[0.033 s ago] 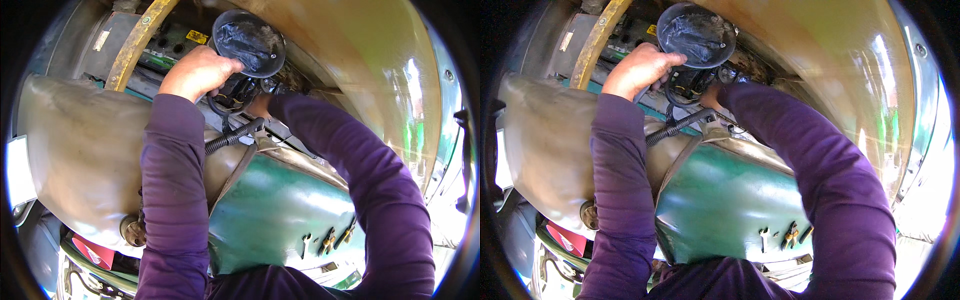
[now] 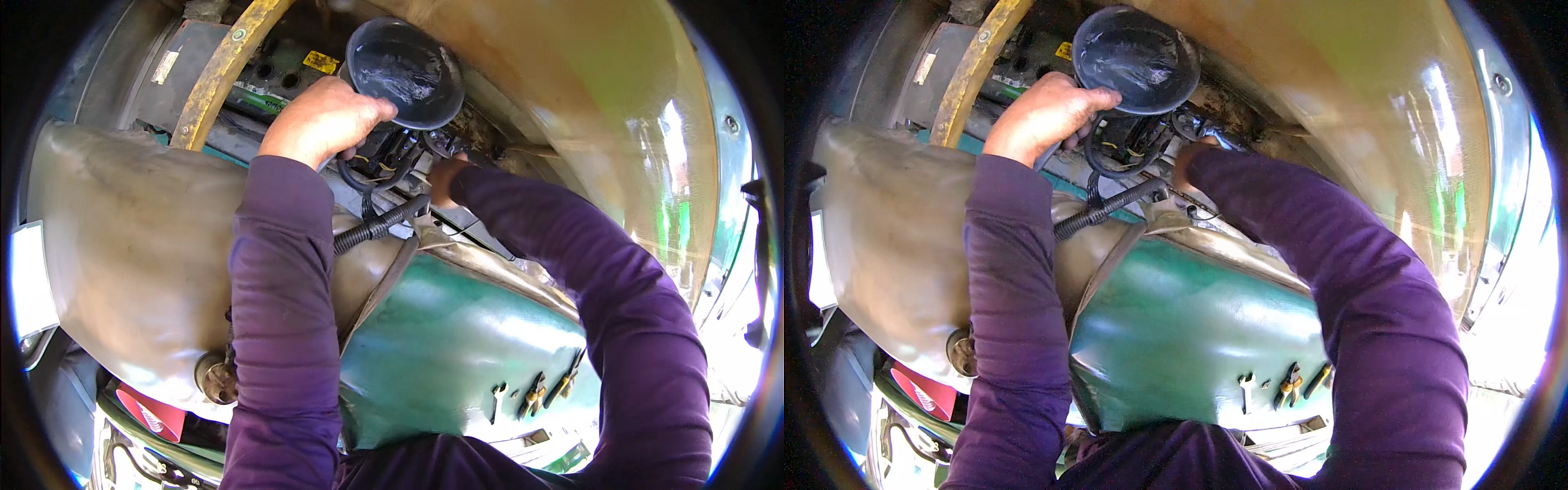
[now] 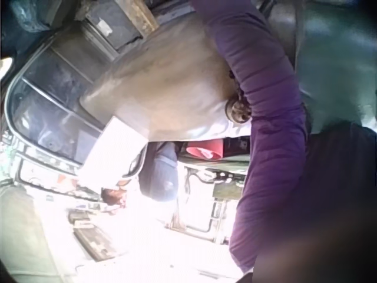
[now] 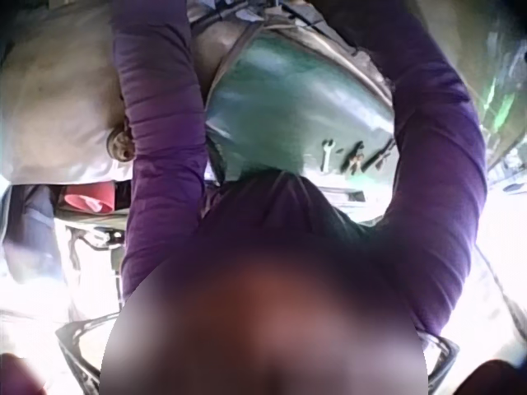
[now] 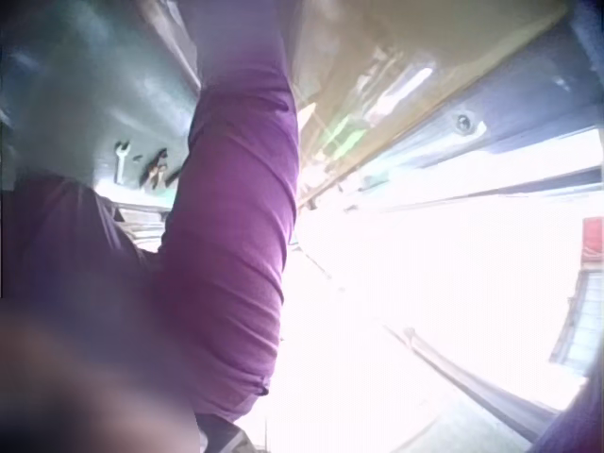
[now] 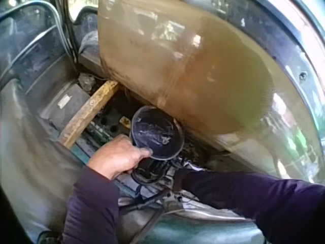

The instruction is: The person works under the hood of a vehicle, using pliers and a wrench to adjust components near the engine. They pour liquid from a funnel into the engine and wipe the area with a cloth.

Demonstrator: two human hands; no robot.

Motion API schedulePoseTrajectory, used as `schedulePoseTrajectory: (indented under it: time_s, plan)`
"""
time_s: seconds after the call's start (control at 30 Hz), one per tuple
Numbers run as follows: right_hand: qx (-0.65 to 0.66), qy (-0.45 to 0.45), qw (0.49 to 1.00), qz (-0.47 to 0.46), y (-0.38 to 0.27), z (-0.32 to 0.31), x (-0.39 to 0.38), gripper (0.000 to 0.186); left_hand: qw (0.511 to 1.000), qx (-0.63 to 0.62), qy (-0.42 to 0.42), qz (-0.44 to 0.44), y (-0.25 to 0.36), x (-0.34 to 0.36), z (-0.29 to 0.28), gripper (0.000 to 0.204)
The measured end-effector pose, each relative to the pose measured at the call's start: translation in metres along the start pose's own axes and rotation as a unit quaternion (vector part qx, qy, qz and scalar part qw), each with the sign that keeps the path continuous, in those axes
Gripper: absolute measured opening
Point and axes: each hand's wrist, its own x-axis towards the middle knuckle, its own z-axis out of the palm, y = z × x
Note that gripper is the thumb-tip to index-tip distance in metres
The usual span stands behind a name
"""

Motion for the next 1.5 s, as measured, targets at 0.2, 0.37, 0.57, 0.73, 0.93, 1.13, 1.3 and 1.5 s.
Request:
schedulePoseTrajectory:
  time_s: [0.2, 0.37, 0.57, 0.73, 0.93, 1.13, 1.3, 1.5]
  plan:
    - [-0.296, 0.438, 0.847, -0.056, 0.101, 0.011, -0.018, 0.023, 1.000, -0.012, 0.005, 0.004, 0.000, 0.001, -0.001, 0.040]
    - [-0.042, 0.138, 0.983, 0.117, 0.049, 0.015, 0.000, 0.045, 1.000, 0.023, 0.005, 0.004, 0.002, 0.005, -0.003, 0.044]
    - [0.562, 0.140, 0.815, -0.001, -0.049, -0.049, -0.006, 0.052, 1.000, 0.013, 0.017, -0.008, 0.008, 0.001, -0.002, 0.046]
    - [0.012, -0.015, 0.999, 0.034, 0.023, 0.002, -0.033, 0.046, 1.000, -0.011, 0.011, -0.007, 0.003, 0.002, 0.000, 0.045]
    - [-0.314, 0.210, 0.925, 0.041, 0.090, -0.018, -0.029, 0.040, 0.999, 0.008, 0.009, 0.053, 0.003, 0.002, -0.001, 0.043]
    - [0.185, 0.456, 0.808, 0.322, 0.002, -0.007, -0.037, 0.046, 0.996, 0.063, 0.039, 0.043, 0.002, 0.005, -0.005, 0.037]
    - [0.096, 0.063, 0.993, 0.004, -0.024, 0.004, -0.040, 0.044, 0.997, 0.074, 0.003, 0.023, 0.002, 0.006, -0.005, 0.039]
    - [0.074, 0.042, 0.985, 0.147, -0.007, 0.018, -0.072, 0.066, 0.999, 0.009, 0.026, 0.034, 0.003, 0.001, 0.000, 0.042]
